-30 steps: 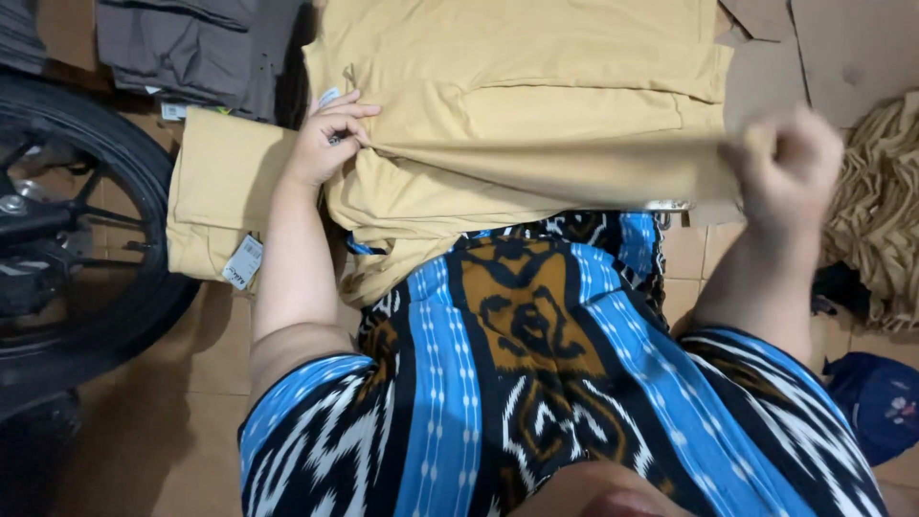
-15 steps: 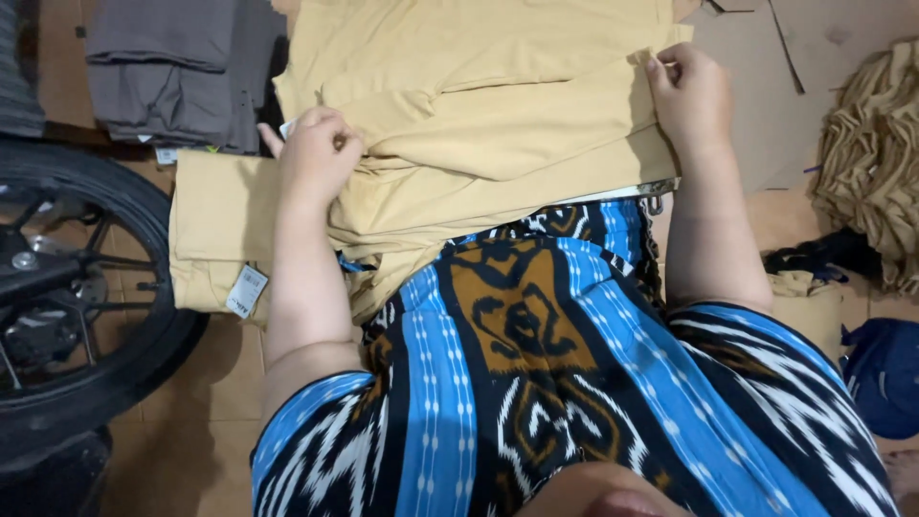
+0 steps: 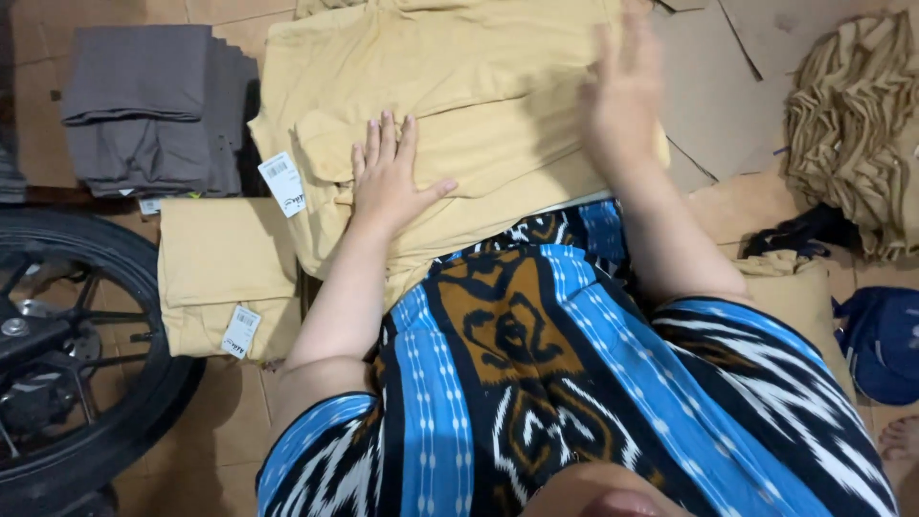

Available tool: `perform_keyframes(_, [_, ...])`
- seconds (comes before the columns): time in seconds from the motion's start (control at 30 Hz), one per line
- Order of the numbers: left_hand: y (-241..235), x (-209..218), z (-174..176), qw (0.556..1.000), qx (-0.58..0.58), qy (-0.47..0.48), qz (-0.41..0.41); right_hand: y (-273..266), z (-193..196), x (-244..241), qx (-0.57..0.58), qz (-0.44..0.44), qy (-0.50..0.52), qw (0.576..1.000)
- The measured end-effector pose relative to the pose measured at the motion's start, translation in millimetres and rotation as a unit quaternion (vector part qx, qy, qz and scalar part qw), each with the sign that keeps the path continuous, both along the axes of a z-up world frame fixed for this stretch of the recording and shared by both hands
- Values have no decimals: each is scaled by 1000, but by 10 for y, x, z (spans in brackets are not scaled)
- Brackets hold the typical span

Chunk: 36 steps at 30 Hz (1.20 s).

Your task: The person folds several mustard-colored shirts on a tiled floor using a rectangular cardboard piece as a guide. They smooth each shirt, fold the sleeves and sides, then fold the bottom up to create a compact rectangle before stacking the finished items.

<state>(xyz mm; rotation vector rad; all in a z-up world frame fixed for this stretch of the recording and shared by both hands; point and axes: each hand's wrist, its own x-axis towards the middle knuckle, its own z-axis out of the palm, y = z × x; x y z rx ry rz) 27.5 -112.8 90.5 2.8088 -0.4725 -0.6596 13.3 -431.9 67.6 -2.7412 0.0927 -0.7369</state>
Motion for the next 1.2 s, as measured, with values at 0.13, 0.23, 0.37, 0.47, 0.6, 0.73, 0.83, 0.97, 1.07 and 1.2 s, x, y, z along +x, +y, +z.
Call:
perform_keyframes(0.13, [-16, -2, -19, 1000, 10, 1, 7, 502, -22, -20, -14, 166, 279, 946])
perform_keyframes(0.23, [-8, -13, -42, 1000, 13, -2, 16, 584, 401, -38, -67, 137, 439, 886])
perform_keyframes(0.37, [-31, -23, 45, 999, 20, 18, 25, 262, 624, 82, -28, 28, 455, 890])
perform_keyframes(0.47, [-13, -18, -24, 1000, 13, 2, 23, -129, 559, 243, 139, -1, 437, 888])
perform_keyframes(0.6, [-28, -31, 77, 999, 14, 15, 27, -681, 276, 480, 277, 0, 415, 867])
perform_keyframes(0.73, [-14, -52, 99, 999, 14, 18, 23, -853, 426, 476, 252, -4, 441, 862])
perform_keyframes(0.83, [-7, -48, 91, 1000, 10, 16, 21, -1062, 75, 533, 333, 34, 338, 880])
perform_keyframes(0.97, [6, -30, 26, 1000, 7, 7, 16, -1164, -423, 530, 532, 123, 139, 826])
perform_keyframes(1.07, [23, -28, 23, 1000, -21, 10, 20, -987, -159, 321, 582, 155, 254, 757])
perform_keyframes(1.2, [223, -63, -137, 942, -312, -39, 115, -715, 305, 95, 463, 104, 338, 813])
